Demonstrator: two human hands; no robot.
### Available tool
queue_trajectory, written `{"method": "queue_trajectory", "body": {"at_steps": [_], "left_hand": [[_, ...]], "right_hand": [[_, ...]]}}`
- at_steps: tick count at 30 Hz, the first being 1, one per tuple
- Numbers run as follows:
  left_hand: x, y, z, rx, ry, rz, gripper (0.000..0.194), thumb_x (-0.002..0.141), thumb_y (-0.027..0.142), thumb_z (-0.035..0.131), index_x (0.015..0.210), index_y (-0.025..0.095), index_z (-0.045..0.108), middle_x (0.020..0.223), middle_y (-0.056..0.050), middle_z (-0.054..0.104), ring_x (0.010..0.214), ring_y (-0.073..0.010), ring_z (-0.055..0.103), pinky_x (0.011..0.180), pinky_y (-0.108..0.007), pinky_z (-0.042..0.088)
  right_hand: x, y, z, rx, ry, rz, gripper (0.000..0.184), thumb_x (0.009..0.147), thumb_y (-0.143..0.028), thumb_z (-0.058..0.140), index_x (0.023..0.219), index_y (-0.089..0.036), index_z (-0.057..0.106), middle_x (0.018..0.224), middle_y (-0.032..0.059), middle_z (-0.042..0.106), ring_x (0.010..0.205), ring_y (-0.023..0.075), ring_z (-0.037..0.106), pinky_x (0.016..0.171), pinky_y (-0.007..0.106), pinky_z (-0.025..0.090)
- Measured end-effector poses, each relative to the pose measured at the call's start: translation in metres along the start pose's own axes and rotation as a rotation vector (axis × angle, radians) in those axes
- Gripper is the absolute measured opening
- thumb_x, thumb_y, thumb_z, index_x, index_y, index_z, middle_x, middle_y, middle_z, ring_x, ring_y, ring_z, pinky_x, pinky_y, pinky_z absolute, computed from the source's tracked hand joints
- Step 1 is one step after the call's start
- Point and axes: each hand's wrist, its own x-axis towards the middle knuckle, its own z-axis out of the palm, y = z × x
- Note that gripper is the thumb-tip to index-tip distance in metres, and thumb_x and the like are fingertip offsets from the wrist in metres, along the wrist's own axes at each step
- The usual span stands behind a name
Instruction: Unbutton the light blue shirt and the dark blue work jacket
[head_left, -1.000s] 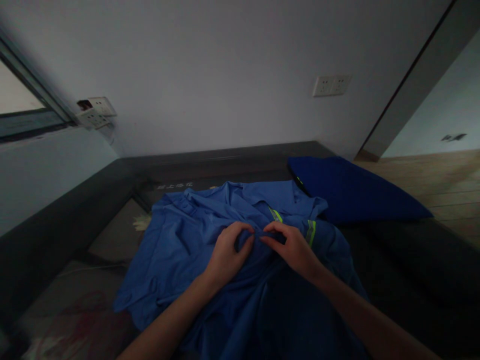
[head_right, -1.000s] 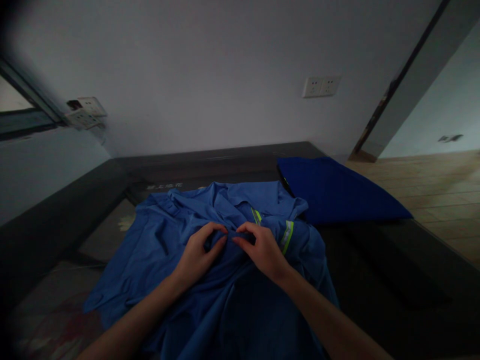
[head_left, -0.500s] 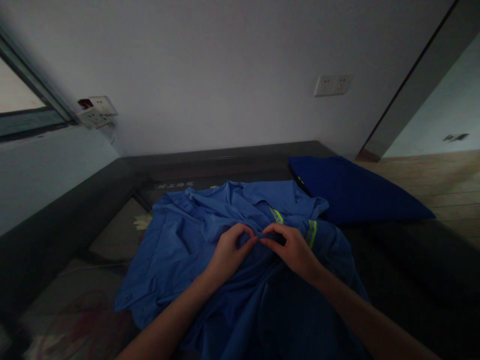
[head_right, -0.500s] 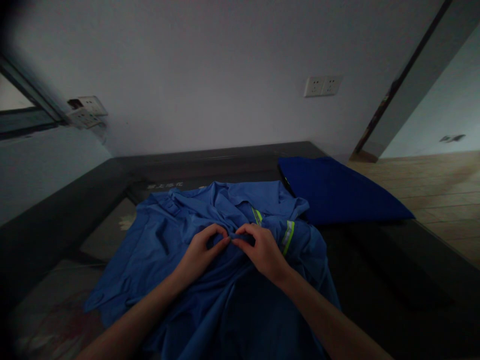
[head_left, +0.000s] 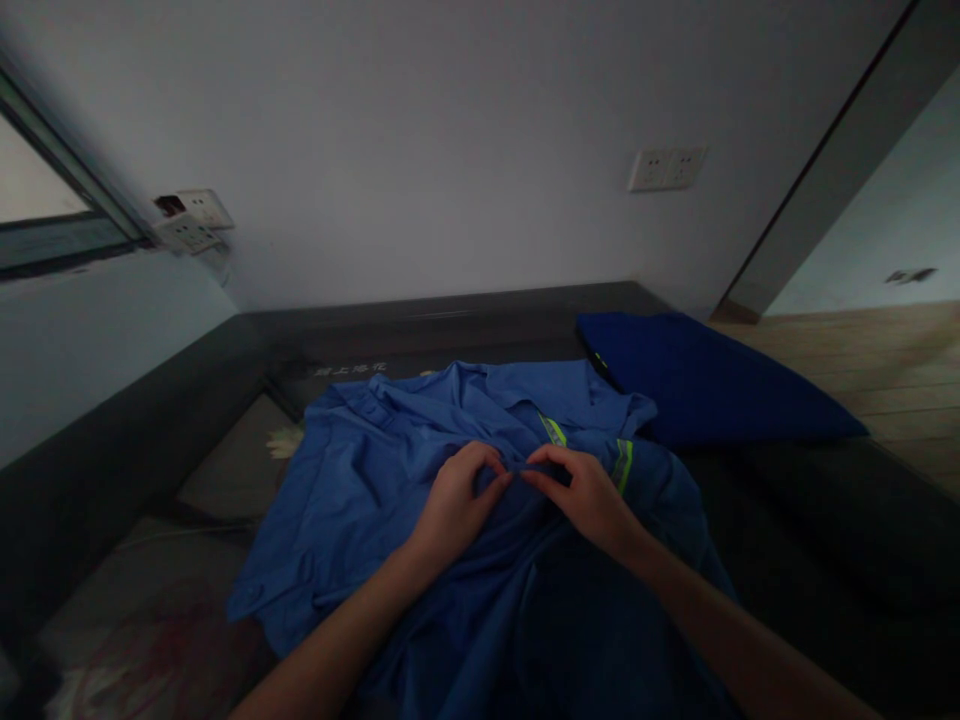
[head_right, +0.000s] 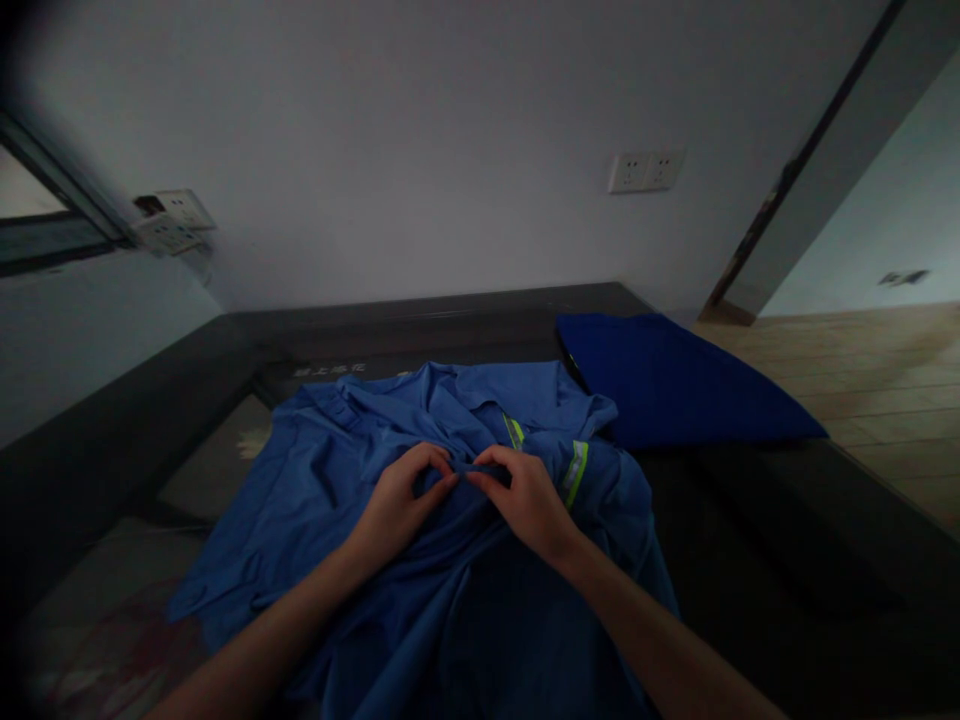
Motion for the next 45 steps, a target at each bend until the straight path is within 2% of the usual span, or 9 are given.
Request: {"method": "queue_trajectory", "body": {"at_steps": [7,14,18,23,27,31,33,36,45], "left_hand": [[-0.0039,-0.0020,0.0020,0.234,0.021,0.080,0.004,0.085,0.017,0.055,0.082,0.020,0.054,0.094,-0.004,0.063,0.092,-0.0199,0.058,0.081,-0.034,0.043],[-0.0087,-0.0037,0.0070,0.398,0.089,0.224,0.005,0.086,0.016,0.053,0.082,0.019,0.052,0.088,-0.004,0.062,0.084,-0.0190,0.058,0.077,-0.033,0.043],[-0.0095,-0.0053,0.0083,0.334,0.102,0.205,0.007,0.085,0.015,0.055,0.080,0.019,0.052,0.088,-0.004,0.062,0.084,-0.0188,0.058,0.077,-0.032,0.043],[-0.0069,-0.0035,0.0046,0.081,0.057,0.163,0.005,0.084,0.015,0.056,0.082,0.019,0.056,0.090,-0.004,0.063,0.090,-0.0171,0.060,0.080,-0.029,0.047],[-0.0039,-0.0014,0.0022,-0.030,0.051,0.062,0.003,0.081,0.016,0.060,0.081,0.019,0.059,0.086,-0.003,0.066,0.085,-0.0172,0.062,0.079,-0.030,0.049],[-0.0025,-0.0005,0.0020,-0.080,0.068,-0.041,0.021,0.077,0.015,0.064,0.097,0.019,0.061,0.092,-0.003,0.069,0.087,-0.0173,0.063,0.082,-0.031,0.050],[-0.0022,0.0002,0.0017,-0.089,0.036,-0.034,0.028,0.078,0.016,0.064,0.105,0.020,0.062,0.098,-0.003,0.069,0.090,-0.0178,0.063,0.084,-0.031,0.050],[-0.0021,0.0010,0.0013,-0.075,-0.006,0.012,0.020,0.080,0.017,0.063,0.099,0.020,0.067,0.096,-0.004,0.070,0.090,-0.0186,0.064,0.083,-0.032,0.050],[-0.0061,-0.0027,0.0052,-0.013,0.019,0.078,0.007,0.083,0.016,0.060,0.088,0.018,0.064,0.085,-0.002,0.067,0.081,-0.0162,0.063,0.073,-0.027,0.050]], "right_hand": [[0.0006,-0.0003,0.0006,0.035,-0.014,0.019,0.011,0.082,-0.027,0.061,0.083,-0.018,0.066,0.079,0.0019,0.070,0.076,0.0181,0.064,0.069,0.027,0.048],[-0.0019,-0.0024,0.0050,0.084,-0.010,0.053,0.010,0.080,-0.027,0.062,0.083,-0.018,0.066,0.077,0.0018,0.070,0.072,0.0175,0.063,0.066,0.027,0.049],[-0.0030,-0.0044,0.0050,0.091,-0.026,0.053,0.009,0.080,-0.026,0.062,0.081,-0.018,0.066,0.076,0.0012,0.069,0.069,0.0166,0.062,0.064,0.026,0.048],[-0.0021,-0.0044,0.0023,0.060,0.032,0.027,0.009,0.081,-0.026,0.061,0.082,-0.019,0.065,0.077,0.0016,0.069,0.073,0.0176,0.063,0.067,0.027,0.048],[-0.0021,-0.0064,0.0004,0.006,0.049,-0.013,0.008,0.082,-0.026,0.059,0.082,-0.019,0.064,0.077,0.0022,0.069,0.072,0.0177,0.063,0.066,0.028,0.048],[-0.0038,-0.0055,0.0017,-0.085,0.065,-0.072,0.007,0.084,-0.024,0.058,0.084,-0.020,0.064,0.082,0.0037,0.069,0.077,0.0189,0.063,0.071,0.030,0.048],[-0.0045,-0.0037,0.0027,-0.102,0.064,-0.100,0.008,0.085,-0.023,0.056,0.086,-0.020,0.063,0.086,0.0048,0.069,0.080,0.0197,0.063,0.074,0.031,0.048],[-0.0051,-0.0023,0.0031,-0.102,0.041,-0.147,0.010,0.088,-0.023,0.053,0.089,-0.020,0.063,0.088,0.0052,0.069,0.083,0.0199,0.063,0.076,0.032,0.048],[-0.0054,-0.0047,0.0008,-0.134,0.005,-0.215,0.011,0.089,-0.019,0.051,0.086,-0.021,0.062,0.083,0.0039,0.066,0.080,0.0190,0.061,0.076,0.032,0.046]]}}
